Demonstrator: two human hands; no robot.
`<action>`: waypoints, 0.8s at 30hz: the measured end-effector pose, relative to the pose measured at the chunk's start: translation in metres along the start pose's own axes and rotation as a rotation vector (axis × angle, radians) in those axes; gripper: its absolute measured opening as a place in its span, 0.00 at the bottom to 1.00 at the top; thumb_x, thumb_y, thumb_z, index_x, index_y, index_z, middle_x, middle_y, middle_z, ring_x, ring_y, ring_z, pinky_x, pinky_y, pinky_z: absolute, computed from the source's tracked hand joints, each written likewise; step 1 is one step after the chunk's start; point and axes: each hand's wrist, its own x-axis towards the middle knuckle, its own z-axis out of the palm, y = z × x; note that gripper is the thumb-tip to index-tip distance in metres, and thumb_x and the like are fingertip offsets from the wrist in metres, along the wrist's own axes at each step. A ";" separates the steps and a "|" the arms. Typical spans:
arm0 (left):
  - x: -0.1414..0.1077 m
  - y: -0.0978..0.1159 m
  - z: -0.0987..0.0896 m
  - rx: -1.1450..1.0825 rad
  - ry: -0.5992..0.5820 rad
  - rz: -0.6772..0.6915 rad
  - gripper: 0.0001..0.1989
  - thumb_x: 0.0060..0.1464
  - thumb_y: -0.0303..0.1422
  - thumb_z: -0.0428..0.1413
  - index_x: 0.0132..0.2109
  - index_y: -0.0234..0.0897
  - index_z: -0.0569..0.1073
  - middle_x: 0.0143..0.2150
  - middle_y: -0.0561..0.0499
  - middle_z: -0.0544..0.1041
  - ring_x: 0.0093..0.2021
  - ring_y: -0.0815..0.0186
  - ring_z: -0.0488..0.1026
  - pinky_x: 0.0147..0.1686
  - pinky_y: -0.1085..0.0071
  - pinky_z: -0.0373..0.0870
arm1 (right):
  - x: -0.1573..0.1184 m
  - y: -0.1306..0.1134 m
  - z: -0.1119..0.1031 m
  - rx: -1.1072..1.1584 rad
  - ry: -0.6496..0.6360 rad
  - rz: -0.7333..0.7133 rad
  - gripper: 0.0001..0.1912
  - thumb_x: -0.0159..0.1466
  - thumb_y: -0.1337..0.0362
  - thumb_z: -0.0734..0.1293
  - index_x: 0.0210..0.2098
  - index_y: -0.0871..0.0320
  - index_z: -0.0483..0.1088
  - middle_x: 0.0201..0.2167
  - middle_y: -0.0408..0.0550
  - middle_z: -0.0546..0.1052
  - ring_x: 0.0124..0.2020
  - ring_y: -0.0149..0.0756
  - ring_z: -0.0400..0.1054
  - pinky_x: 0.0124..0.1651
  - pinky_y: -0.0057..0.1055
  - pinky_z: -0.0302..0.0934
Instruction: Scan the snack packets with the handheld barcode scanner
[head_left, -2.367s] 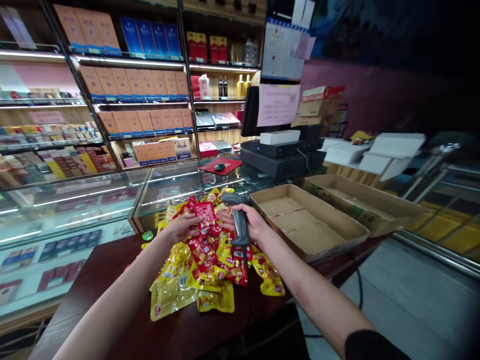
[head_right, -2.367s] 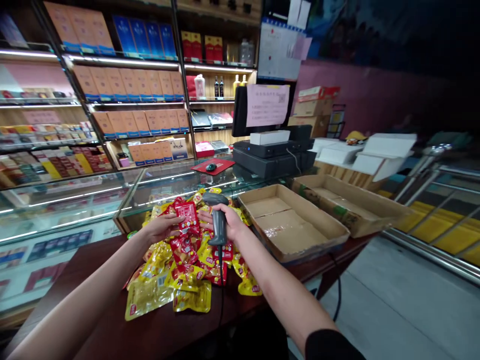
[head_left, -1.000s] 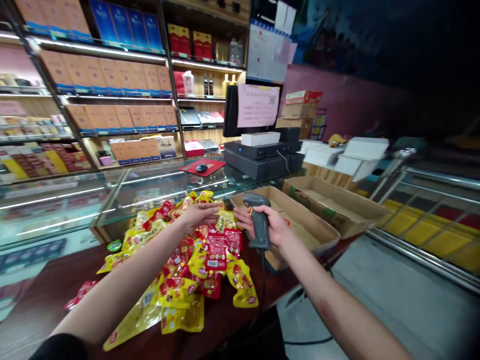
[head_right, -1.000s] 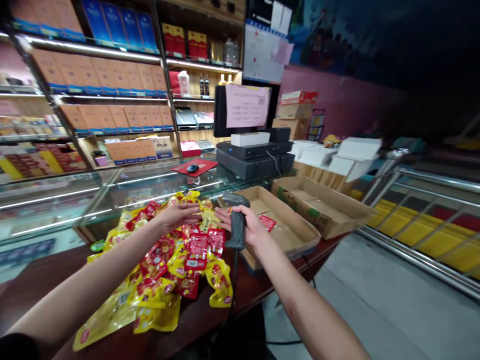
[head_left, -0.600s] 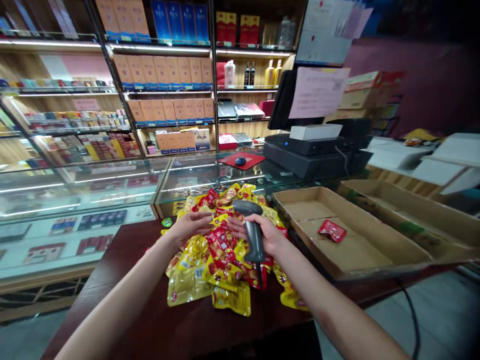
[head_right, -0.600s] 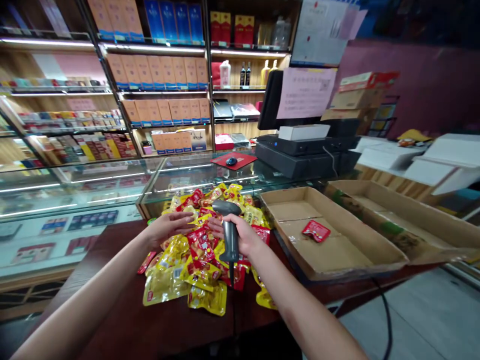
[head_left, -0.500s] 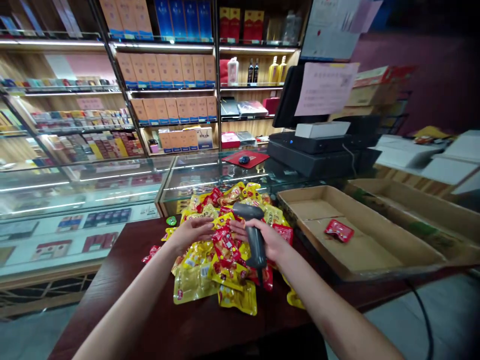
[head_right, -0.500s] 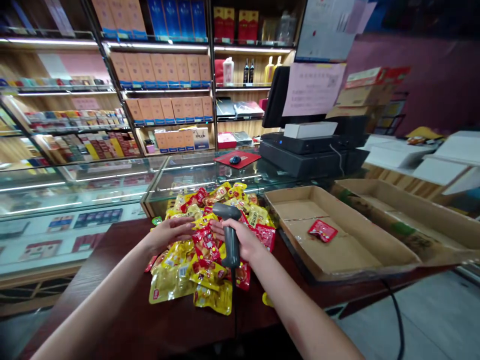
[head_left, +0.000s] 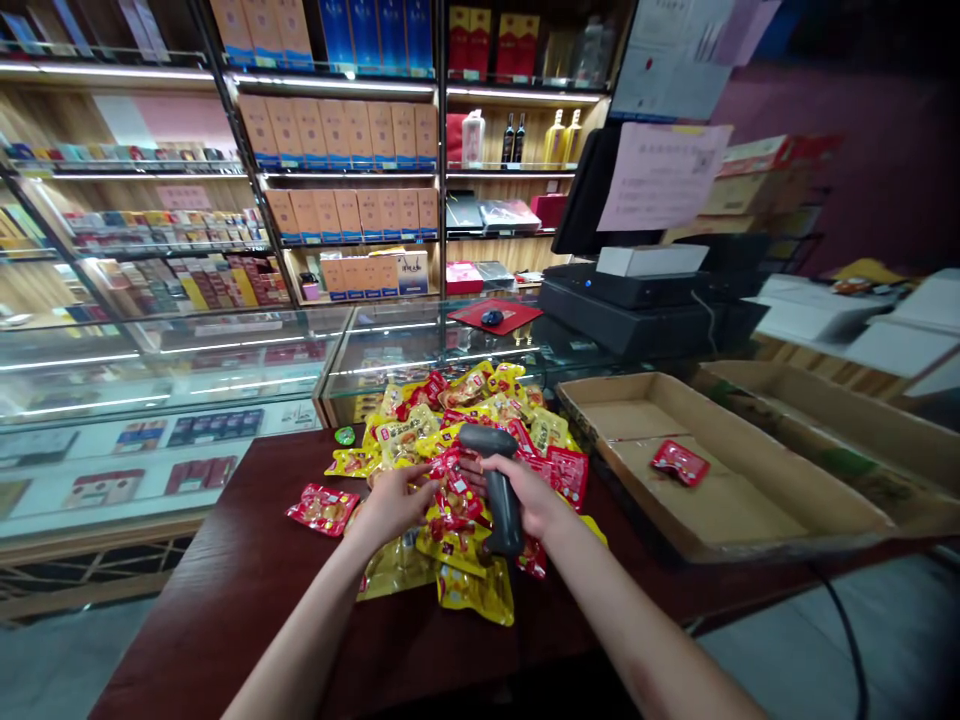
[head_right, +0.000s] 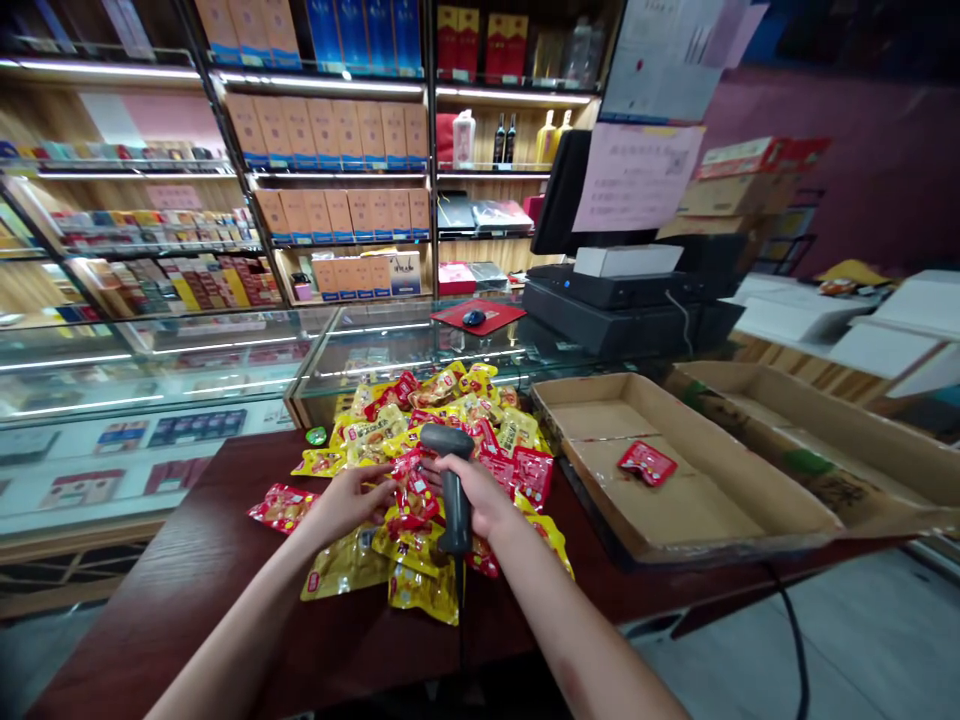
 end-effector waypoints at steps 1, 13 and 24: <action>0.000 0.001 0.001 -0.002 -0.001 0.001 0.24 0.45 0.39 0.63 0.49 0.32 0.74 0.26 0.49 0.76 0.22 0.66 0.73 0.18 0.75 0.68 | 0.001 0.000 0.000 0.024 -0.027 0.023 0.08 0.55 0.72 0.64 0.35 0.59 0.70 0.33 0.51 0.80 0.39 0.37 0.76 0.46 0.31 0.69; 0.006 0.022 -0.003 -0.120 -0.046 0.063 0.15 0.42 0.39 0.65 0.36 0.32 0.78 0.30 0.46 0.79 0.26 0.66 0.74 0.25 0.75 0.70 | 0.011 0.007 0.018 0.078 -0.197 0.022 0.08 0.57 0.70 0.63 0.36 0.61 0.70 0.35 0.52 0.80 0.39 0.38 0.76 0.45 0.33 0.69; 0.063 0.052 -0.023 -0.534 -0.197 -0.139 0.17 0.40 0.29 0.67 0.40 0.31 0.75 0.36 0.44 0.79 0.32 0.64 0.78 0.32 0.68 0.78 | -0.012 -0.022 0.013 0.001 -0.042 -0.236 0.11 0.53 0.71 0.67 0.37 0.57 0.68 0.35 0.49 0.79 0.38 0.39 0.76 0.37 0.33 0.72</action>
